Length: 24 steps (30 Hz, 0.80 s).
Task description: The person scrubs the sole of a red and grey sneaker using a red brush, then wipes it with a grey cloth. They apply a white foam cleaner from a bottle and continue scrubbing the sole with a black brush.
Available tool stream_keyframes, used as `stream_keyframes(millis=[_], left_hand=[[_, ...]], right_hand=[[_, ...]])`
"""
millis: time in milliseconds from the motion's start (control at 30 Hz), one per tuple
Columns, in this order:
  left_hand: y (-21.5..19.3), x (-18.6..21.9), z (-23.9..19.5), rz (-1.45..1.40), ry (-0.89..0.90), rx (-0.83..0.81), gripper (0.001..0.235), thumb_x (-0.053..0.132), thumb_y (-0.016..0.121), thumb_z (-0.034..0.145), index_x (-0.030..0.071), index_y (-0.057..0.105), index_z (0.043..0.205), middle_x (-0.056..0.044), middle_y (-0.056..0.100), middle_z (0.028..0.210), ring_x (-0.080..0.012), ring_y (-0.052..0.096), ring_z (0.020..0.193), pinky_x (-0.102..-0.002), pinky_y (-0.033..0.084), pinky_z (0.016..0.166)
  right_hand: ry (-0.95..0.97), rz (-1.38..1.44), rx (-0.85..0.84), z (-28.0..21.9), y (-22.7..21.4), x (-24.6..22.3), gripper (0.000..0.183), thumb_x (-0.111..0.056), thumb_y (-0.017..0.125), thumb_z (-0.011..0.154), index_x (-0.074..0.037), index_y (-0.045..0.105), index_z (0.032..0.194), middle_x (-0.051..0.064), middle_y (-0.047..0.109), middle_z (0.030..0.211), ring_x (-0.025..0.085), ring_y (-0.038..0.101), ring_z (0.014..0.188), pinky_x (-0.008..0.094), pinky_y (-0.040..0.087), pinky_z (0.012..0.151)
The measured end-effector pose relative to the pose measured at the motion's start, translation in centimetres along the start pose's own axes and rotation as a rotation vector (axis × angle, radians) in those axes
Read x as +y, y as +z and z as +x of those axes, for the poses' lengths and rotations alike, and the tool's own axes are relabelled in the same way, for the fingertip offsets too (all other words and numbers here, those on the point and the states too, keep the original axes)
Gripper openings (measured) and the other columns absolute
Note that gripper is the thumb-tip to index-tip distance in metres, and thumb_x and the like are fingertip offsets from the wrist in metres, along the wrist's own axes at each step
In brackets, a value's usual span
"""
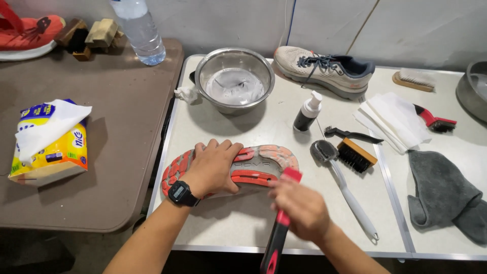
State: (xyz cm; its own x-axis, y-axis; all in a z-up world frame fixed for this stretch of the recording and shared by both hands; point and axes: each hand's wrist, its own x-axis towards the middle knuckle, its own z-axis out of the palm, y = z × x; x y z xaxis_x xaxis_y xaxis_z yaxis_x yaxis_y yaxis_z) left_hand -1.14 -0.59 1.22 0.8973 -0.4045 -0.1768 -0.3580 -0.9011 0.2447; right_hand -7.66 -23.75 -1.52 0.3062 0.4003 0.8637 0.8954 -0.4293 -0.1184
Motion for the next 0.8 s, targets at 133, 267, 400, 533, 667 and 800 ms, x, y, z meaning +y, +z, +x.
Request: stream_keyframes(millis=[133,267,400,533,667,800], left_hand=[[0.1,0.0,-0.1,-0.002,0.003,0.017,0.100,0.036,0.080,0.052,0.015,0.052,0.146,-0.013,0.068,0.117,-0.0345,0.061,0.106,-0.059,0.040,0.095],[0.1,0.1,-0.2,-0.014,0.011,0.003,0.099,0.035,0.081,0.053,0.014,0.053,0.145,-0.014,0.068,0.118,-0.0355,0.061,0.106,-0.060,0.040,0.095],[0.1,0.2,-0.3,-0.010,0.008,0.008,0.099,0.035,0.081,0.053,0.014,0.052,0.146,-0.014,0.068,0.117,-0.0353,0.060,0.106,-0.060,0.039,0.096],[0.2,0.4,-0.3,-0.015,0.009,0.012,0.100,0.031,0.081,0.053,0.013,0.051,0.147,-0.015,0.067,0.119,-0.0367,0.060,0.107,-0.061,0.039,0.096],[-0.4,0.2,-0.2,-0.010,-0.009,0.002,0.099,0.032,0.081,0.054,0.014,0.051,0.146,-0.014,0.067,0.119,-0.0355,0.060,0.108,-0.061,0.039,0.097],[-0.2,0.5,-0.3,-0.002,-0.005,-0.009,0.099,0.030,0.081,0.055,0.013,0.050,0.148,-0.016,0.067,0.120,-0.0369,0.060,0.108,-0.061,0.039,0.098]], right_hand=[[-0.007,0.079,0.004,-1.3,-0.2,2.8,0.024,-0.025,0.065,0.099,-0.005,0.070,0.088,0.012,0.076,0.088,0.036,0.077,0.083,0.050,0.063,0.085],[0.087,0.122,0.039,0.6,-0.6,3.2,0.016,-0.015,0.065,0.098,-0.001,0.068,0.092,0.012,0.076,0.086,0.038,0.077,0.083,0.052,0.062,0.085],[-0.067,0.275,-0.030,-1.1,-0.5,3.9,0.028,-0.027,0.054,0.105,-0.002,0.064,0.096,0.017,0.076,0.091,0.041,0.076,0.083,0.058,0.062,0.083],[0.161,0.237,0.009,0.3,-1.6,5.4,0.012,-0.010,0.062,0.100,0.001,0.068,0.097,0.011,0.078,0.089,0.037,0.078,0.089,0.051,0.059,0.088],[0.015,0.330,-0.006,1.2,-0.4,4.3,0.013,-0.012,0.066,0.097,0.001,0.065,0.101,0.016,0.075,0.088,0.041,0.076,0.084,0.053,0.061,0.084],[0.190,0.213,0.011,1.5,-0.2,6.1,0.011,-0.010,0.067,0.096,0.001,0.071,0.098,0.012,0.078,0.088,0.037,0.077,0.087,0.048,0.061,0.084]])
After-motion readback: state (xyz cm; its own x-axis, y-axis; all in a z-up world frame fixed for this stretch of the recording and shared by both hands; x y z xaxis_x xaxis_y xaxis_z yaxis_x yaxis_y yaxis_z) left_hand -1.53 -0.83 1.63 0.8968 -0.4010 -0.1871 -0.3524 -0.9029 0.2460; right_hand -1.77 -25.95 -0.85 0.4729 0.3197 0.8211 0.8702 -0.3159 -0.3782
